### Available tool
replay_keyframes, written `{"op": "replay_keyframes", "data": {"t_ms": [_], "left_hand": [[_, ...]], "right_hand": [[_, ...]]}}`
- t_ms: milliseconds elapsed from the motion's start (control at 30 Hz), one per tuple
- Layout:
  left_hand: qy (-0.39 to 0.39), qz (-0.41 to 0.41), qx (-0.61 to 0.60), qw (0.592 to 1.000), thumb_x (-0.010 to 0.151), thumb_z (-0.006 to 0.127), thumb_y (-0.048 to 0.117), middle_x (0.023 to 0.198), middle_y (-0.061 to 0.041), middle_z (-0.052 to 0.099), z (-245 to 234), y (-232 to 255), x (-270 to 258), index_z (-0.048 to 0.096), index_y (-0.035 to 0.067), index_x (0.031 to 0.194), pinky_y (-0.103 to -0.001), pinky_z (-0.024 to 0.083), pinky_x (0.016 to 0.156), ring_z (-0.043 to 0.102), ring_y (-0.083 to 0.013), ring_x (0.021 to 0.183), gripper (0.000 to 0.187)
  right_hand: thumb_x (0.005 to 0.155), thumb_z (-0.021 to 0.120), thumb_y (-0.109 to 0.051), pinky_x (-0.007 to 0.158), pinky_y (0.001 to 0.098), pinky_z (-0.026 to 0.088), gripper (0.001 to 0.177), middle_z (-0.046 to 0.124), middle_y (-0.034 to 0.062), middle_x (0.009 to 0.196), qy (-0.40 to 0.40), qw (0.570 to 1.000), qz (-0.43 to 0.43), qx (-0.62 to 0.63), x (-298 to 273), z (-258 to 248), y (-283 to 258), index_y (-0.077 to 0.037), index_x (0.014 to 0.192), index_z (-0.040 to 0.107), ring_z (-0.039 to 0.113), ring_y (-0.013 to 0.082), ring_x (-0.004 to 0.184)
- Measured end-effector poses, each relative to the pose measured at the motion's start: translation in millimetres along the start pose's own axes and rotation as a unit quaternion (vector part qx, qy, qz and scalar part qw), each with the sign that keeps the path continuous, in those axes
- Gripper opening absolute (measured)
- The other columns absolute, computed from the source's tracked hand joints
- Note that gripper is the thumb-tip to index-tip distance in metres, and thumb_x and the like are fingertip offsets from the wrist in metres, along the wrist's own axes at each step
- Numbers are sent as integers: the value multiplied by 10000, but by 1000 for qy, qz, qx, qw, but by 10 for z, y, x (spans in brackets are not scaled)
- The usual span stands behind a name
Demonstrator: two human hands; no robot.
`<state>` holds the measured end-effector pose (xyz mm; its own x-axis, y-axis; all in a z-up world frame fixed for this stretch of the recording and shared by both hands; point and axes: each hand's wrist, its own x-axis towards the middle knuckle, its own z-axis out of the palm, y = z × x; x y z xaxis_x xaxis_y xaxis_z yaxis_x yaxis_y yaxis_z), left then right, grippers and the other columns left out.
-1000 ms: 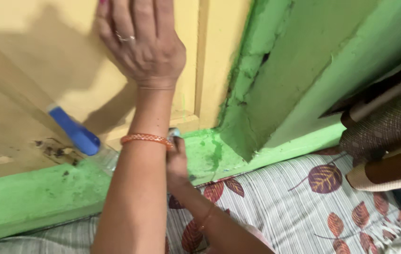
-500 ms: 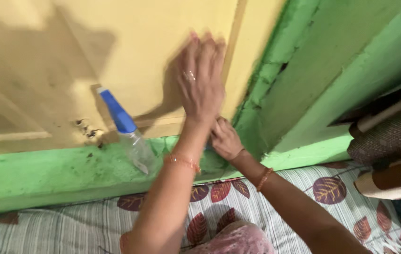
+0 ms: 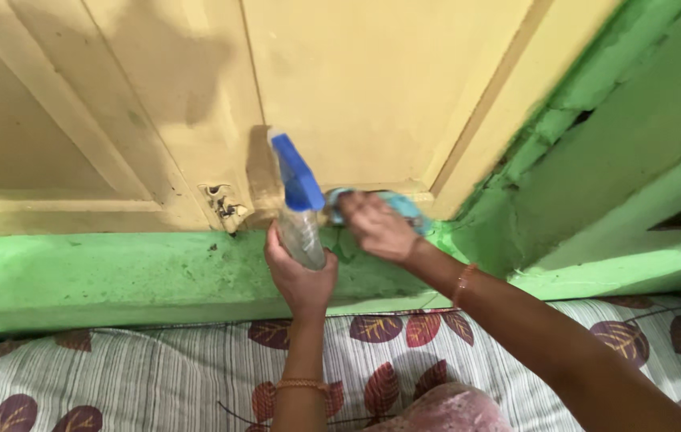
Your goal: The person cleans a wooden closet door by spraying it with a cleaning solution and wiping the surface with a blue cloth.
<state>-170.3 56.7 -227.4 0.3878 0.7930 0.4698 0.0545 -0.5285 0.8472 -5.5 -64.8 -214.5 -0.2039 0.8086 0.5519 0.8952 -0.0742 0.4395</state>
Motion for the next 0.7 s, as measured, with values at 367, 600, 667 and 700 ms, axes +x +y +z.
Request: {"op": "replay_keyframes", "data": {"t_ms": [367, 600, 667, 700], "left_hand": [[165, 40, 12, 985, 707, 872, 109, 1477, -233, 490, -460, -593, 283, 326, -3, 1558, -470, 420, 1192, 520, -399, 1384, 1017], [89, 48, 2, 995, 676, 945, 208, 1470, -240, 464, -540, -677, 339, 312, 2, 1561, -481, 414, 1162, 489, -414, 1369, 1107], [71, 47, 6, 996, 657, 957, 221, 1465, -253, 452, -579, -746, 294, 308, -9, 1553, -492, 411, 1147, 479, -429, 1362, 1130], [72, 49, 5, 996, 666, 952, 233, 1468, -257, 453, -574, -773, 273, 305, -14, 1555, -494, 414, 1150, 482, -427, 1363, 1127]], "right_hand": [[866, 636, -123, 1141, 433, 418, 624, 475, 186, 1504, -55, 995, -33, 82, 1008, 276, -282, 55, 1461, 569, 498, 330, 1354], [1013, 577, -211, 1233, 373, 287, 641, 336, 5, 1673, -217, 972, -85, 22, -153, -233, 462, -148, 1611, 356, 354, 167, 1521], [946, 572, -246, 1229, 389, 239, 671, 292, 3, 1653, -305, 946, -99, -35, -408, -384, 566, -126, 1571, 357, 290, 158, 1509], [943, 560, -254, 1247, 390, 216, 679, 262, -5, 1667, -319, 937, -123, -69, -496, -455, 605, -104, 1570, 349, 256, 150, 1524]]}}
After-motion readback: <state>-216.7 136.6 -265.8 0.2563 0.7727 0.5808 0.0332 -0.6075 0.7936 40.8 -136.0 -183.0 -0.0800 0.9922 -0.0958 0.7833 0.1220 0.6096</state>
